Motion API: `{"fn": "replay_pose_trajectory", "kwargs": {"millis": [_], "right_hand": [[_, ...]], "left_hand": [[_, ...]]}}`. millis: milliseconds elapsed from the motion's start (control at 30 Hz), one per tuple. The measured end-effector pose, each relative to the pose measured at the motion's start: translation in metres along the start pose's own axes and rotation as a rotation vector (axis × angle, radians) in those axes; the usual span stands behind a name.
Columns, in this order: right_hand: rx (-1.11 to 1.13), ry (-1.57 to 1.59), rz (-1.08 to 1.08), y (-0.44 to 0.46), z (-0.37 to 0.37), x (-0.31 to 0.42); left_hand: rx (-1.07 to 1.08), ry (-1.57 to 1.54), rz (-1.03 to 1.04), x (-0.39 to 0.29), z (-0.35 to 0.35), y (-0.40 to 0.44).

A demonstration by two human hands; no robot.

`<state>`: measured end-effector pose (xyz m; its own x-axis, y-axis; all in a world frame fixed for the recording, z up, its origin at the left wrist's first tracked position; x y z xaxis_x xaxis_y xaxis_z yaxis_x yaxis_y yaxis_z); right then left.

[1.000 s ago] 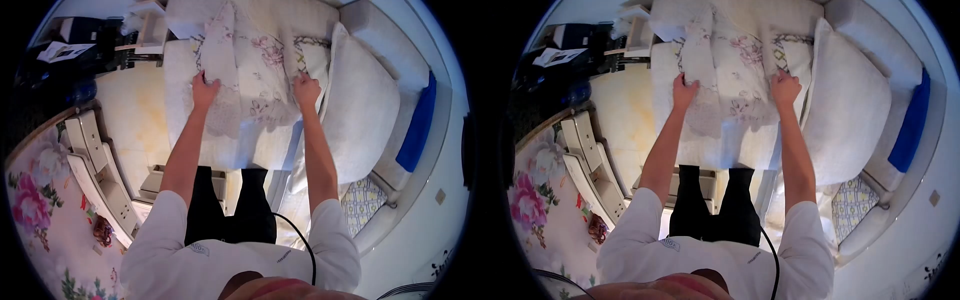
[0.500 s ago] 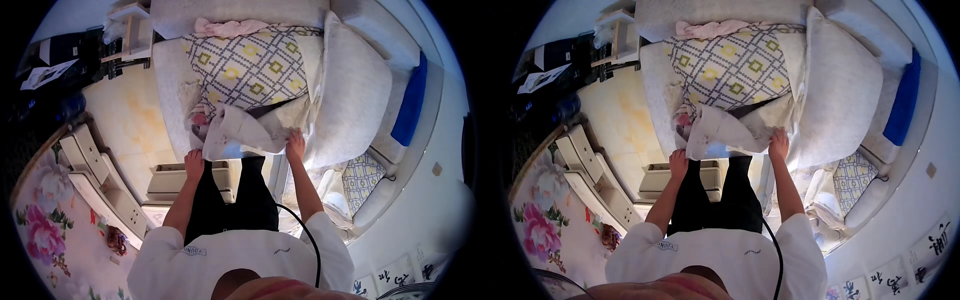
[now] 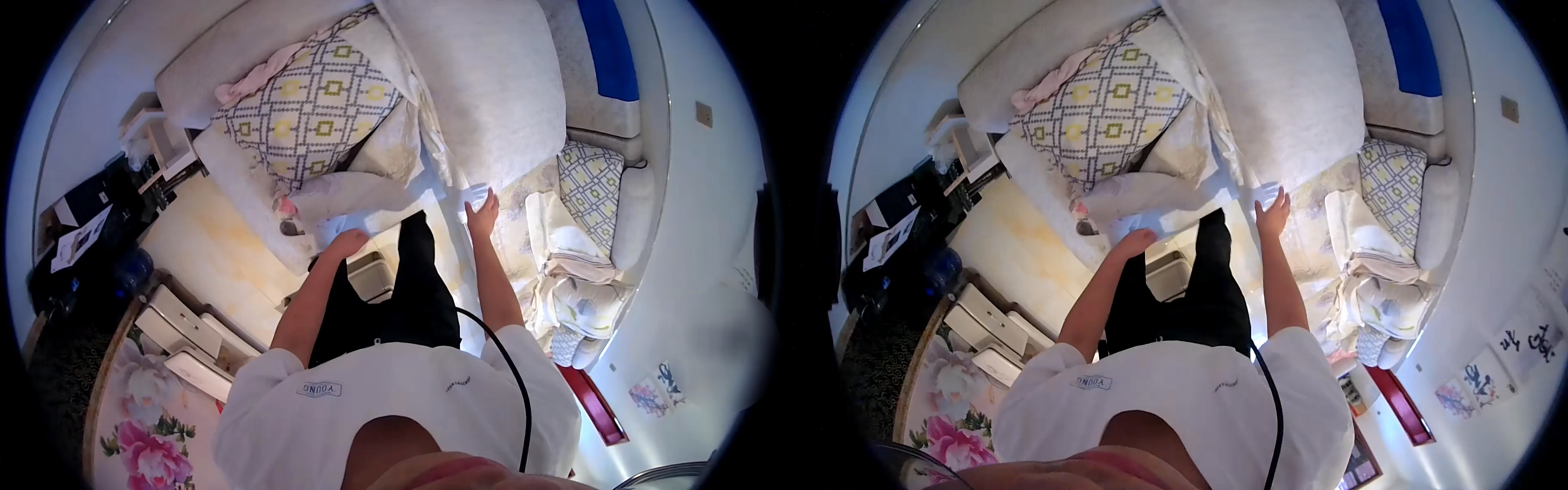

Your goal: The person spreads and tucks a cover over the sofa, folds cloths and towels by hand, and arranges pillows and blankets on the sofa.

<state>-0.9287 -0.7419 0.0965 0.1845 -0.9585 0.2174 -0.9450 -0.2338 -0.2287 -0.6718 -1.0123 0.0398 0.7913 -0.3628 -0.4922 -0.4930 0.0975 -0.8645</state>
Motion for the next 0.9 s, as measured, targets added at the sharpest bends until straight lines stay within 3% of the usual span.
{"fn": "replay_pose_trajectory", "kwargs": {"millis": [67, 133, 200, 233, 300, 333, 400, 433, 500, 567, 667, 733, 833, 900], "right_hand": [[0.024, -0.159, -0.053, 0.033, -0.013, 0.039], [0.042, -0.260, -0.094, 0.062, 0.000, 0.056], [-0.157, -0.076, -0.277, 0.096, 0.003, 0.064], [-0.143, -0.112, -0.262, 0.092, 0.026, 0.056], [-0.197, 0.004, -0.315, 0.095, 0.030, 0.047], [-0.189, 0.013, -0.307, 0.105, 0.023, 0.034], [-0.147, 0.085, -0.370, 0.122, -0.001, 0.013], [-0.148, 0.087, -0.365, 0.132, -0.021, -0.004], [-0.180, 0.217, -0.416, 0.148, -0.040, -0.016], [-0.168, 0.247, -0.433, 0.165, -0.097, -0.033], [-0.114, 0.245, -0.491, 0.188, -0.156, -0.046], [-0.094, 0.232, -0.543, 0.201, -0.188, -0.064], [-0.084, 0.126, -0.438, 0.215, -0.246, -0.073], [-0.042, 0.081, -0.460, 0.213, -0.288, -0.061]], "left_hand": [[0.057, -0.405, 0.067, -0.051, -0.006, 0.028], [-0.003, -0.926, -0.003, -0.106, -0.010, 0.066], [-0.207, -1.079, 0.112, -0.161, -0.031, 0.109], [-0.237, -1.081, 0.100, -0.162, -0.026, 0.147], [-0.540, -0.984, 0.058, -0.177, -0.040, 0.185], [-0.541, -0.975, 0.046, -0.202, -0.041, 0.200], [-0.582, -1.442, -0.100, -0.236, -0.038, 0.214], [-0.581, -1.437, -0.100, -0.257, -0.028, 0.224], [-0.617, -1.398, 0.100, -0.277, -0.030, 0.245], [-0.605, -1.450, 0.069, -0.331, -0.026, 0.224], [-0.719, -1.338, 0.225, -0.388, -0.030, 0.197], [-0.825, -1.013, 0.284, -0.433, -0.031, 0.179], [-0.874, -0.915, 0.411, -0.503, -0.033, 0.150], [-0.865, -0.671, 0.365, -0.552, -0.045, 0.120]]}}
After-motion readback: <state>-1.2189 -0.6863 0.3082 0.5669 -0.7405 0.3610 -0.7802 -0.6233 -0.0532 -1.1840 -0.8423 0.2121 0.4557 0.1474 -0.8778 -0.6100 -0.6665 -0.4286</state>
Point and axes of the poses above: each hand's wrist, its own y-axis towards the middle knuckle, its own z-axis out of the palm, x = y × z, the point moved 4 cm from there along y, towards the middle knuckle, and after that the axes turned 7 degrees about -z, right-handed, at the moved point
